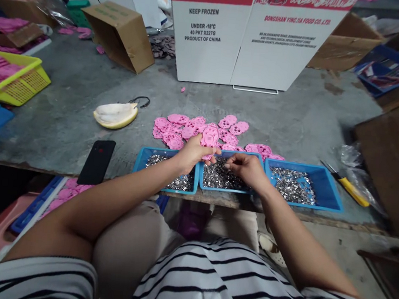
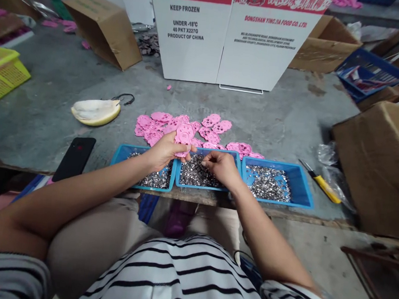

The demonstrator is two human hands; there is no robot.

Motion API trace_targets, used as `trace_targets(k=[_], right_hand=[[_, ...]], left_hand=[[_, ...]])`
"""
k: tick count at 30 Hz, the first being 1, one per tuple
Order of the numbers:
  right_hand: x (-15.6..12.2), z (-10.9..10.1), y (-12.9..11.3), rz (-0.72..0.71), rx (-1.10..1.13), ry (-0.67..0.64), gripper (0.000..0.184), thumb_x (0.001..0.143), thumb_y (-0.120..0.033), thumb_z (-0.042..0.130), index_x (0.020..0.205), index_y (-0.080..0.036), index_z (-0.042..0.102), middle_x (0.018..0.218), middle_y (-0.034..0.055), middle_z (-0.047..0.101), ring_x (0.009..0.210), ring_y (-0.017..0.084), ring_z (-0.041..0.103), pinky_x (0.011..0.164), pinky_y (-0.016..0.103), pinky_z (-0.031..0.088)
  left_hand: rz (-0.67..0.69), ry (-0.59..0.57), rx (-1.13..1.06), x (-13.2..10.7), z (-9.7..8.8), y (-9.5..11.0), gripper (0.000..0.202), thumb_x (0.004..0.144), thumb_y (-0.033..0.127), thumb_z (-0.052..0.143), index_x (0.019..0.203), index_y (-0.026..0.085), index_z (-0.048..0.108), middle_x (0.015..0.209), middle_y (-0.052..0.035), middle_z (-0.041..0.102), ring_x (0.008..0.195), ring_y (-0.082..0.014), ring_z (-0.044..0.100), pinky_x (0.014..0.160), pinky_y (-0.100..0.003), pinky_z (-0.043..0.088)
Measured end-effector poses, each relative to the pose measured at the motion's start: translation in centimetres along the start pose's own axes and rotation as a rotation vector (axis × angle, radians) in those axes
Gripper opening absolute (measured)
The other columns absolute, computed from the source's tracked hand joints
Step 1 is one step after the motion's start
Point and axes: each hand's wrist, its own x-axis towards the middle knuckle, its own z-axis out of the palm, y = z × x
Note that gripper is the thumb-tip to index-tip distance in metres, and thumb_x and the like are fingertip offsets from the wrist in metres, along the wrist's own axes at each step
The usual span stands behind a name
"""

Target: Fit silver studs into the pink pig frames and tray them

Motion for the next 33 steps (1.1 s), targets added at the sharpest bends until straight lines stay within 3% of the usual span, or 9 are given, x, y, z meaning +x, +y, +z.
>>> trace_targets(k=[4,8,16,23,28,33], right_hand=[[-0.3,-0.1,-0.7,0.024,0.465,-0.018,0.034,0.053,-0.04,0.078,0.067,-0.013,0.061,0.058,-0.0012,0.056,0.046,0.008,0.041,0.047,0.023,0.033],[-0.7,-0.1,-1.9,0.017,0.585,0.015,0.038,0.046,-0.038,0.083,0.065,-0.012,0.064,0.06,0.0003,0.059,0.044,0.006,0.042,0.044,0.022,0.031],[-1.2,0.5,-4.0,0.0,0.507,0.069,0.044,0.042,-0.045,0.085,0.062,-0.012,0.064,0.053,-0.0013,0.056,0.043,0.006,0.041,0.044,0.023,0.032],[-1.0,0.9,-3.2,-0.061,0.577,0.05,0.036,0.052,-0.04,0.079,0.072,-0.013,0.067,0.062,-0.0001,0.061,0.045,0.007,0.046,0.045,0.024,0.037],[-0.7,0.7,-2.0,-0.174,0.539,0.121,0.028,0.058,-0.035,0.077,0.074,-0.014,0.067,0.063,-0.0005,0.06,0.051,0.008,0.046,0.05,0.024,0.037],[-0.6,0.2,-1.3,-0.383,0.411,0.132,0.019,0.068,-0.032,0.075,0.078,-0.017,0.069,0.079,0.0034,0.067,0.072,0.014,0.058,0.068,0.029,0.045]], left_hand=[[-0.006,-0.012,0.063,0.0,0.3,-0.2,0.028,0.073,0.004,0.058,0.097,0.01,0.044,0.086,-0.0055,0.064,0.051,-0.005,0.056,0.046,-0.017,0.041],[0.005,-0.027,0.116,-0.2,1.0,-0.3,0.035,0.069,0.001,0.063,0.097,0.01,0.045,0.076,-0.0002,0.059,0.053,-0.0049,0.056,0.045,-0.015,0.041],[0.103,0.053,0.209,-0.1,1.1,-0.7,0.045,0.063,0.0,0.067,0.1,0.01,0.044,0.071,0.003,0.056,0.053,-0.0037,0.054,0.045,-0.013,0.041],[0.131,0.075,0.186,-0.1,1.0,-0.5,0.037,0.07,0.006,0.062,0.102,0.011,0.043,0.071,0.0016,0.057,0.053,-0.0053,0.055,0.045,-0.015,0.04],[0.1,0.013,0.055,-0.2,0.7,-0.3,0.037,0.066,0.009,0.068,0.094,0.011,0.044,0.069,0.0019,0.055,0.05,-0.0064,0.054,0.043,-0.017,0.037],[0.056,-0.046,-0.015,-0.4,0.4,-0.3,0.036,0.062,0.011,0.068,0.089,0.01,0.045,0.066,0.0008,0.055,0.049,-0.0072,0.053,0.043,-0.018,0.038]])
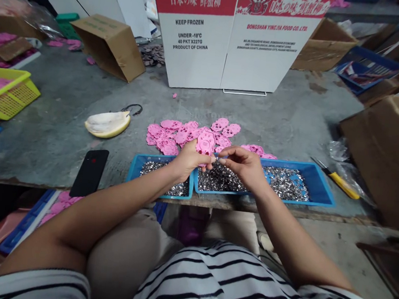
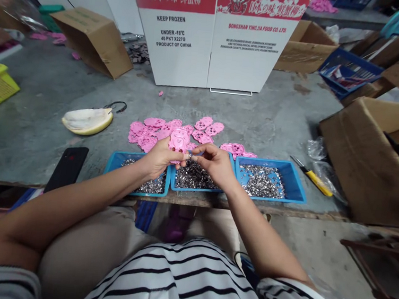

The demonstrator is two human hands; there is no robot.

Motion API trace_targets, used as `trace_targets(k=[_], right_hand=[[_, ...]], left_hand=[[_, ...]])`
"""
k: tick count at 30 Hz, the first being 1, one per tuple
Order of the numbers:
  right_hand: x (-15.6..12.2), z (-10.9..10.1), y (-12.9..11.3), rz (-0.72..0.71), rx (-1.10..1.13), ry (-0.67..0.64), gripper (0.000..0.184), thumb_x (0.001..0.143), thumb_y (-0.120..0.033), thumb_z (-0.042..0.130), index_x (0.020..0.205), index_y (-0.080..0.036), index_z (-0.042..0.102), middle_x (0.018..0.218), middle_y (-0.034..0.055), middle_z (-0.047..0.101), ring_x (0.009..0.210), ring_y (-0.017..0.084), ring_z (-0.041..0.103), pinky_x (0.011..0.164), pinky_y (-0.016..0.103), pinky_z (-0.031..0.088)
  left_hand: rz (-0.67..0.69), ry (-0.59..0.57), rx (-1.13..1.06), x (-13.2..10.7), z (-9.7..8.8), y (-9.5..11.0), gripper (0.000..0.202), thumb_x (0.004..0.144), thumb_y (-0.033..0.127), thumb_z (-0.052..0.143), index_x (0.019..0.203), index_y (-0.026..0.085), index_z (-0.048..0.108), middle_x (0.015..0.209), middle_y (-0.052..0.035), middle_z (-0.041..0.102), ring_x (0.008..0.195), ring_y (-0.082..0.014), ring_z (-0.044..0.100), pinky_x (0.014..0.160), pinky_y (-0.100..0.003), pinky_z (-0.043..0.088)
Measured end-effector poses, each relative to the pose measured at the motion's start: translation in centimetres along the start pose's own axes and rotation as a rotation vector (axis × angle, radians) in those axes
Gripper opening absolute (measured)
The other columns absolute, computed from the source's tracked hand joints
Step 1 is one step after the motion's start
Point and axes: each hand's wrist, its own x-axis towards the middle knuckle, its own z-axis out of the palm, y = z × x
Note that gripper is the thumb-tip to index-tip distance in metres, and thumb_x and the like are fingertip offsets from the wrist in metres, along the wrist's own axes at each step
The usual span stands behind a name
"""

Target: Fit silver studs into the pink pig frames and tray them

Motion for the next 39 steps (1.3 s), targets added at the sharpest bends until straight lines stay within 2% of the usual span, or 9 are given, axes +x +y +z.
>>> trace_targets(k=[3,5,8,11,13,16,23,32,39], right_hand=[[0.0,-0.2,-0.3,-0.17,-0.14,-0.077,0.012,0.076,-0.03,0.071,0.074,-0.018,0.067,0.08,0.0038,0.066,0.077,0.015,0.06,0.073,0.03,0.046],[-0.1,-0.2,-0.6,-0.232,-0.221,-0.076,0.015,0.082,-0.028,0.067,0.071,-0.018,0.064,0.075,0.0031,0.063,0.073,0.015,0.058,0.071,0.03,0.045],[-0.2,0.0,-1.1,-0.218,-0.225,0.016,0.017,0.085,-0.028,0.062,0.071,-0.018,0.062,0.078,0.0041,0.06,0.076,0.016,0.056,0.072,0.031,0.045],[-0.2,0.2,-1.5,-0.185,-0.23,0.077,0.016,0.082,-0.028,0.064,0.071,-0.017,0.064,0.102,0.0087,0.06,0.1,0.02,0.057,0.085,0.036,0.047],[-0.2,0.4,-1.7,-0.17,-0.249,0.082,0.015,0.079,-0.028,0.067,0.07,-0.017,0.064,0.113,0.01,0.058,0.113,0.023,0.053,0.095,0.041,0.045],[-0.1,0.7,-2.0,-0.134,-0.242,0.065,0.015,0.077,-0.026,0.067,0.067,-0.016,0.064,0.117,0.011,0.057,0.115,0.024,0.053,0.101,0.043,0.042],[0.1,0.9,-2.7,-0.018,-0.227,0.004,0.016,0.075,-0.024,0.067,0.062,-0.016,0.062,0.114,0.011,0.058,0.114,0.025,0.052,0.1,0.044,0.041],[0.3,0.8,-2.8,0.002,-0.212,-0.019,0.019,0.074,-0.027,0.067,0.06,-0.016,0.06,0.107,0.0122,0.057,0.114,0.026,0.051,0.098,0.043,0.041],[0.1,1.0,-2.3,-0.02,-0.253,0.005,0.011,0.074,-0.022,0.066,0.067,-0.015,0.061,0.105,0.0104,0.056,0.099,0.021,0.055,0.088,0.037,0.046]], left_hand=[[-0.035,-0.062,-0.011,-0.2,0.0,0.1,0.038,0.059,0.013,0.07,0.088,0.01,0.046,0.064,0.0005,0.054,0.048,-0.0076,0.053,0.043,-0.017,0.037],[-0.052,-0.116,-0.03,-0.3,0.0,0.1,0.04,0.06,0.017,0.072,0.09,0.01,0.046,0.067,-0.0006,0.056,0.05,-0.0081,0.054,0.043,-0.017,0.038],[-0.039,-0.179,-0.113,-0.3,-0.1,0.3,0.035,0.073,0.03,0.062,0.096,0.01,0.045,0.076,-0.0038,0.059,0.055,-0.0101,0.058,0.044,-0.019,0.041],[-0.083,-0.247,-0.178,-0.1,-0.2,0.5,0.036,0.088,0.042,0.034,0.101,0.01,0.045,0.077,-0.007,0.06,0.058,-0.0127,0.06,0.046,-0.022,0.044],[-0.104,-0.291,-0.183,0.0,-0.2,0.6,0.046,0.091,0.044,0.022,0.109,0.009,0.046,0.075,-0.0075,0.059,0.057,-0.0117,0.059,0.047,-0.021,0.044],[-0.074,-0.33,-0.192,-0.1,-0.2,0.6,0.054,0.093,0.046,0.018,0.122,0.009,0.044,0.077,-0.0079,0.06,0.057,-0.0085,0.057,0.049,-0.018,0.043],[-0.036,-0.332,-0.169,-0.5,0.2,0.7,0.064,0.09,0.062,0.028,0.126,0.013,0.047,0.08,-0.0082,0.061,0.068,-0.0094,0.059,0.051,-0.016,0.043],[-0.067,-0.313,-0.186,-0.6,0.4,0.8,0.055,0.094,0.047,0.018,0.123,0.012,0.05,0.077,-0.0088,0.059,0.071,-0.0077,0.058,0.061,-0.015,0.048],[-0.065,-0.309,-0.185,-0.7,0.6,0.7,0.058,0.093,0.052,0.023,0.124,0.011,0.049,0.077,-0.0088,0.059,0.07,-0.0079,0.057,0.059,-0.015,0.047]])
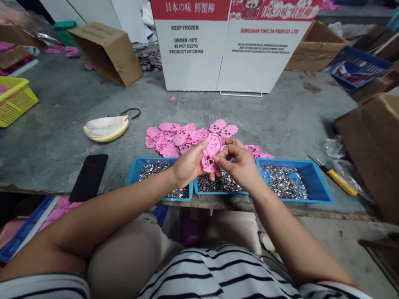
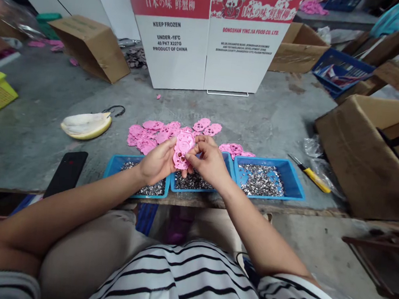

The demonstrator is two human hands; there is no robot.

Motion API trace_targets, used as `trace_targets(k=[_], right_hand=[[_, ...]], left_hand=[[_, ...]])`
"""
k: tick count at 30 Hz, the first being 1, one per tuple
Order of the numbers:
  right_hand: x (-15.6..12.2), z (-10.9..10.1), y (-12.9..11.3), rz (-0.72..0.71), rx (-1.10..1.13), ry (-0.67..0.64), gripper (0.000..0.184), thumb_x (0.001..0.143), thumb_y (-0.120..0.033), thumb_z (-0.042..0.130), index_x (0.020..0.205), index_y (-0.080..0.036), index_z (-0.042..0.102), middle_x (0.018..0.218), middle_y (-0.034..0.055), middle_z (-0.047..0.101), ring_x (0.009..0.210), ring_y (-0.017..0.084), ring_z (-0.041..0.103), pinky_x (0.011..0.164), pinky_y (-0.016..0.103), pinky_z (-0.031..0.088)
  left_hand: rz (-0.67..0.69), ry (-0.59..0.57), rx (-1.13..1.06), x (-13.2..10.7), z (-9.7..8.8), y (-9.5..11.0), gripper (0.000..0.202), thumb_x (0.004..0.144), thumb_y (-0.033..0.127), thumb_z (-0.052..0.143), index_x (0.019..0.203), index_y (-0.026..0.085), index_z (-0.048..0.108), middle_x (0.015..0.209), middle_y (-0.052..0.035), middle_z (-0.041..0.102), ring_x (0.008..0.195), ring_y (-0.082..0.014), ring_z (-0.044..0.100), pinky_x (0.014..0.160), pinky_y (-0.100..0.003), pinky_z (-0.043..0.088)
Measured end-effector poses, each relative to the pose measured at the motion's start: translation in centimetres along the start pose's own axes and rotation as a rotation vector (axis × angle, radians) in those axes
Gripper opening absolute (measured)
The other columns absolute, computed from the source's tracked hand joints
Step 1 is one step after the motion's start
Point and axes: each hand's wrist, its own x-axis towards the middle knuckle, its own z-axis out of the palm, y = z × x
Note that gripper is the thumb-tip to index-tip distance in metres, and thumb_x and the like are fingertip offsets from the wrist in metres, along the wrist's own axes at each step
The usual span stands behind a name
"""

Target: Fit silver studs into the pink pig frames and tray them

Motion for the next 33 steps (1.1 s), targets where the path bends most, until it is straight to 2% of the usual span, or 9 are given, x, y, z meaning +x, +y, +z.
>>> trace_targets(k=[6,8,10,14,17,20,24,29,33], right_hand=[[-0.1,0.6,1.2,-0.024,0.097,0.072,0.018,0.074,-0.032,0.067,0.076,-0.017,0.055,0.104,0.009,0.056,0.084,0.017,0.054,0.074,0.032,0.046],[0.2,0.6,2.1,0.018,0.199,0.124,0.021,0.081,-0.038,0.061,0.081,-0.019,0.052,0.099,0.0074,0.057,0.078,0.015,0.053,0.07,0.031,0.046],[0.4,0.5,3.1,0.111,0.155,0.135,0.016,0.087,-0.035,0.052,0.085,-0.019,0.051,0.091,0.006,0.057,0.074,0.015,0.052,0.07,0.03,0.045],[0.2,0.6,3.6,0.125,-0.598,-0.245,0.007,0.083,-0.016,0.056,0.088,-0.013,0.062,0.096,0.013,0.06,0.092,0.024,0.055,0.083,0.036,0.044],[-0.2,1.0,3.0,0.055,-1.012,-0.474,0.024,0.092,-0.012,0.046,0.093,-0.011,0.069,0.105,0.0175,0.061,0.104,0.03,0.054,0.091,0.039,0.04],[-0.4,1.1,2.6,0.047,-1.078,-0.556,0.03,0.095,-0.014,0.041,0.101,-0.01,0.07,0.108,0.016,0.062,0.105,0.03,0.054,0.092,0.039,0.04],[-0.4,0.8,2.4,0.085,-1.105,-0.555,0.026,0.091,-0.014,0.049,0.108,-0.01,0.069,0.11,0.016,0.063,0.106,0.03,0.055,0.089,0.036,0.042],[-0.4,0.6,2.1,0.127,-1.107,-0.557,0.029,0.094,-0.014,0.042,0.103,-0.011,0.07,0.108,0.0135,0.066,0.102,0.028,0.06,0.089,0.033,0.043],[-0.4,0.3,2.2,0.159,-1.112,-0.575,0.027,0.091,-0.015,0.048,0.11,-0.012,0.068,0.112,0.0138,0.065,0.106,0.029,0.061,0.085,0.033,0.045]], left_hand=[[-0.013,-0.017,0.004,0.1,-0.1,0.0,0.061,0.092,0.055,0.023,0.125,0.011,0.048,0.078,-0.0093,0.06,0.064,-0.0089,0.057,0.053,-0.018,0.046],[0.004,-0.023,-0.002,0.1,-0.2,0.1,0.061,0.092,0.054,0.02,0.126,0.011,0.047,0.079,-0.0101,0.061,0.063,-0.0093,0.057,0.053,-0.018,0.045],[0.02,-0.021,-0.013,0.2,-0.3,0.2,0.062,0.092,0.054,0.019,0.124,0.01,0.048,0.078,-0.0108,0.061,0.065,-0.0092,0.058,0.055,-0.018,0.046],[0.019,0.024,-0.028,0.3,-0.5,0.4,0.063,0.092,0.056,0.022,0.121,0.008,0.051,0.076,-0.0109,0.063,0.069,-0.0087,0.059,0.059,-0.016,0.047],[0.014,0.066,-0.047,0.3,-0.5,0.4,0.061,0.094,0.052,0.019,0.12,0.008,0.051,0.077,-0.0108,0.063,0.069,-0.008,0.06,0.062,-0.015,0.048],[-0.004,0.083,-0.056,0.3,-0.4,0.5,0.059,0.095,0.046,0.015,0.119,0.007,0.052,0.076,-0.0114,0.062,0.069,-0.0077,0.059,0.06,-0.015,0.047],[-0.001,0.087,-0.051,0.3,-0.4,0.7,0.06,0.095,0.045,0.013,0.118,0.006,0.053,0.076,-0.0118,0.062,0.068,-0.0079,0.059,0.058,-0.015,0.046],[0.02,0.094,-0.047,0.3,-0.5,0.7,0.057,0.095,0.042,0.015,0.118,0.007,0.054,0.078,-0.0111,0.062,0.07,-0.0071,0.06,0.065,-0.016,0.05],[0.029,0.119,-0.059,0.3,-0.5,0.7,0.055,0.095,0.04,0.015,0.119,0.007,0.052,0.079,-0.0112,0.062,0.07,-0.0074,0.059,0.063,-0.016,0.049]])
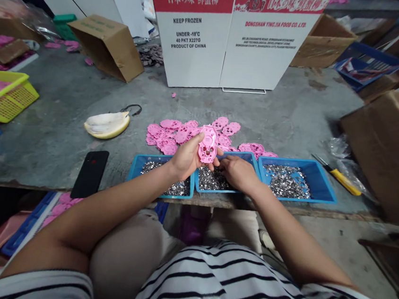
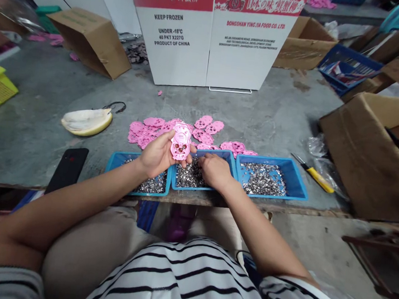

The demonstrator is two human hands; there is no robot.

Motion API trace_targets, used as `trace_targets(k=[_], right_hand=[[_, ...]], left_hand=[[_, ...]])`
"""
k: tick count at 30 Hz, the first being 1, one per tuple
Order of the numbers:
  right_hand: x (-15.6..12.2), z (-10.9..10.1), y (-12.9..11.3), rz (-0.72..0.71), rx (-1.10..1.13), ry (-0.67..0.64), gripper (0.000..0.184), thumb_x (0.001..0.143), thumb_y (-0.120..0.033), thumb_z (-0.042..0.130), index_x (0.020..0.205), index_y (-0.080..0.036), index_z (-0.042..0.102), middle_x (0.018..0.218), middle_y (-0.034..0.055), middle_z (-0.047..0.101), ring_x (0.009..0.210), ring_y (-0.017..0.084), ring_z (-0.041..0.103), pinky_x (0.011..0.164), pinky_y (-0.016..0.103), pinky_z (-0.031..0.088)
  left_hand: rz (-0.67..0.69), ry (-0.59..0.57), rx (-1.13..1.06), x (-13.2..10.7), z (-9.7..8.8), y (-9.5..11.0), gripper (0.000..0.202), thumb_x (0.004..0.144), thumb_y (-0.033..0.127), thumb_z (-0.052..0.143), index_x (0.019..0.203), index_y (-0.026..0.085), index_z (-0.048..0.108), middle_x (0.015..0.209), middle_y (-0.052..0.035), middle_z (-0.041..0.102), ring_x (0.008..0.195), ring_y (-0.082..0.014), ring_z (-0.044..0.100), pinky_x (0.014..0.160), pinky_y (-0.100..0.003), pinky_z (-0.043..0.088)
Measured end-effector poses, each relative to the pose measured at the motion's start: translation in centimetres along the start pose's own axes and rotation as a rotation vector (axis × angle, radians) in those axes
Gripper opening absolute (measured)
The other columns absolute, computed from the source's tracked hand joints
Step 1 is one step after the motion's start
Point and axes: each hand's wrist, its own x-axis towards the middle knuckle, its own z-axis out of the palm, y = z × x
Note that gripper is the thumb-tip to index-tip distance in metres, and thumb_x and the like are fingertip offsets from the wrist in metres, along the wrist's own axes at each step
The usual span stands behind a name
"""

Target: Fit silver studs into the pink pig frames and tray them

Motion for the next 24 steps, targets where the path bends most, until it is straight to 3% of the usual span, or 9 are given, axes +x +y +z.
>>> trace_targets(k=[5,11,19,24], right_hand=[[-0.1,0.1,0.1,-0.021,-0.017,-0.029,0.03,0.09,-0.011,0.045,0.107,-0.013,0.069,0.111,0.0132,0.066,0.107,0.03,0.061,0.083,0.034,0.044],[0.0,-0.5,0.6,0.052,0.201,0.033,0.022,0.091,-0.016,0.051,0.099,-0.016,0.071,0.107,0.0096,0.07,0.099,0.026,0.065,0.073,0.03,0.04],[0.5,-0.4,1.5,0.139,0.842,0.18,0.009,0.07,-0.007,0.063,0.066,-0.015,0.061,0.069,0.0003,0.064,0.065,0.013,0.054,0.065,0.025,0.037],[0.6,0.2,2.2,0.103,1.229,0.211,0.013,0.057,-0.023,0.068,0.061,-0.016,0.058,0.057,-0.0027,0.053,0.055,0.01,0.042,0.056,0.026,0.031]], left_hand=[[-0.012,0.037,0.002,-0.1,0.2,0.2,0.054,0.095,0.04,0.015,0.119,0.006,0.051,0.078,-0.0114,0.062,0.068,-0.0076,0.059,0.059,-0.016,0.047],[-0.035,0.083,0.039,-0.1,0.3,0.3,0.052,0.095,0.039,0.017,0.119,0.006,0.049,0.082,-0.0124,0.064,0.06,-0.0077,0.057,0.055,-0.019,0.046],[-0.018,0.098,0.07,0.4,-0.3,-0.5,0.038,0.094,0.035,0.028,0.116,0.009,0.045,0.078,-0.0083,0.062,0.059,-0.0057,0.057,0.053,-0.014,0.043],[0.004,0.093,0.09,0.4,-0.5,-0.8,0.027,0.092,0.034,0.035,0.105,0.012,0.043,0.079,-0.0075,0.063,0.055,-0.0068,0.056,0.049,-0.017,0.044]])
